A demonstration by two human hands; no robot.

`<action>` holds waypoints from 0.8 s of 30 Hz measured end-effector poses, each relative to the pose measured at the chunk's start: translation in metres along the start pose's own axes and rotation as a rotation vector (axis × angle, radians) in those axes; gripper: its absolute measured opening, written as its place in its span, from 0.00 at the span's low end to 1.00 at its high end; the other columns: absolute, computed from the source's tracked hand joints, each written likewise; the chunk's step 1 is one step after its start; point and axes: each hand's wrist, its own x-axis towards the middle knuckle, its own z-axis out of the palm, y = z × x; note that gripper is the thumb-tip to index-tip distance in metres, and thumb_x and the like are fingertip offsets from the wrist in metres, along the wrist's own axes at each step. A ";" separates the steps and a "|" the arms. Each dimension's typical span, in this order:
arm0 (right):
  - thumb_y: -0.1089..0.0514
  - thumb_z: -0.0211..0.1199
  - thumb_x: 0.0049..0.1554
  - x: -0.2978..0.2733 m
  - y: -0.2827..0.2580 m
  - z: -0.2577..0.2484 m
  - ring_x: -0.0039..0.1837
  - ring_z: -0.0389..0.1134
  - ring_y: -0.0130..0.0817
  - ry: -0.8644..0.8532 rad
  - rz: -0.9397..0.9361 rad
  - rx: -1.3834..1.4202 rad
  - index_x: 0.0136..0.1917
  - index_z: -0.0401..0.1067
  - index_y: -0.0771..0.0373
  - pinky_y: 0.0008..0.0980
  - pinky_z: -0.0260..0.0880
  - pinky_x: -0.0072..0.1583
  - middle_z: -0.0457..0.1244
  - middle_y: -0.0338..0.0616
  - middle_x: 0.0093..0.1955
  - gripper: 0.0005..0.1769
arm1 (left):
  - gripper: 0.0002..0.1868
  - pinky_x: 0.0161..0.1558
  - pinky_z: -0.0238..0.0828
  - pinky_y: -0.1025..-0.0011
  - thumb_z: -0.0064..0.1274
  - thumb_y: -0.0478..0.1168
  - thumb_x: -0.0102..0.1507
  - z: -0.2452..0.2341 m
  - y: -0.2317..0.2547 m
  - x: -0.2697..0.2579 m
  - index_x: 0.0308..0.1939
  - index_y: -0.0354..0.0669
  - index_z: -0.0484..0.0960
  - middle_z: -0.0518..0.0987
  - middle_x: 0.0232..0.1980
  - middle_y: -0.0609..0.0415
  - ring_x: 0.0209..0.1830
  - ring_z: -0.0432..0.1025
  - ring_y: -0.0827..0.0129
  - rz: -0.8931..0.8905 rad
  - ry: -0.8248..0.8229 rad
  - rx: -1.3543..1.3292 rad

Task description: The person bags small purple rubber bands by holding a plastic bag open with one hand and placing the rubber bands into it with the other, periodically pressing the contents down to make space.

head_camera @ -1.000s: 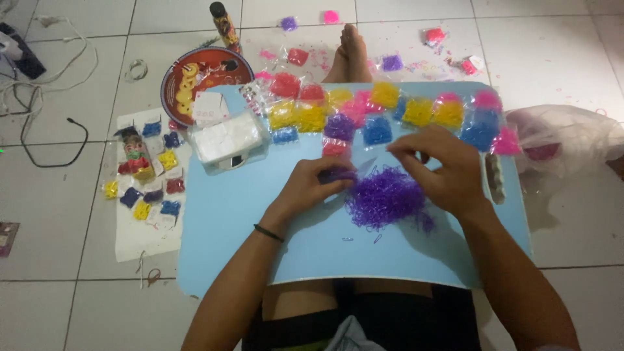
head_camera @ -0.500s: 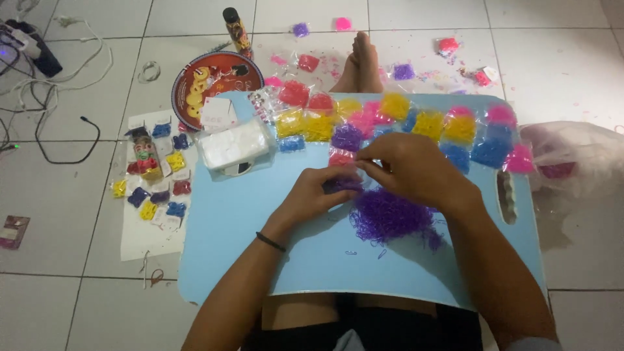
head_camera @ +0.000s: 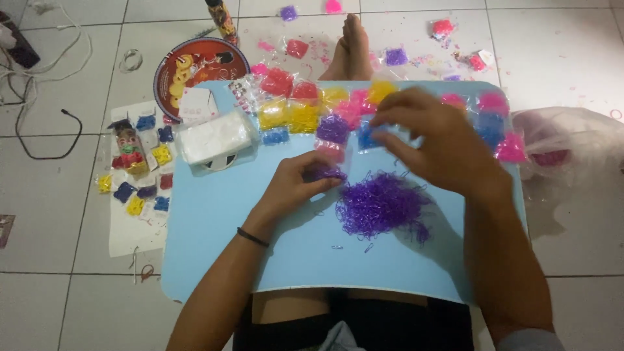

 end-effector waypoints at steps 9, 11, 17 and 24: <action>0.63 0.66 0.56 -0.006 0.061 -0.019 0.40 0.72 0.45 0.018 0.032 0.002 0.53 0.81 0.59 0.41 0.74 0.43 0.72 0.52 0.46 0.11 | 0.15 0.60 0.70 0.47 0.63 0.37 0.62 -0.009 0.005 -0.002 0.53 0.44 0.84 0.83 0.48 0.39 0.51 0.79 0.43 0.000 0.052 -0.010; 0.63 0.66 0.56 -0.030 0.132 0.027 0.41 0.72 0.45 0.026 0.052 0.010 0.53 0.81 0.59 0.41 0.74 0.43 0.72 0.52 0.46 0.11 | 0.15 0.60 0.70 0.47 0.63 0.37 0.62 -0.005 0.006 -0.002 0.53 0.44 0.84 0.83 0.48 0.40 0.51 0.79 0.43 -0.009 0.050 -0.012; 0.63 0.67 0.55 -0.063 0.164 0.027 0.41 0.72 0.45 0.057 0.069 0.034 0.54 0.80 0.59 0.40 0.74 0.44 0.72 0.52 0.46 0.13 | 0.15 0.60 0.70 0.48 0.63 0.37 0.62 -0.008 0.016 -0.001 0.53 0.45 0.84 0.84 0.48 0.40 0.51 0.79 0.44 -0.016 0.076 0.009; 0.63 0.67 0.54 -0.111 0.176 0.019 0.42 0.72 0.44 0.071 0.110 0.057 0.55 0.80 0.59 0.40 0.74 0.45 0.72 0.51 0.46 0.14 | 0.12 0.59 0.71 0.47 0.63 0.37 0.62 -0.007 0.024 0.000 0.50 0.45 0.85 0.84 0.45 0.41 0.49 0.80 0.44 0.013 0.095 0.042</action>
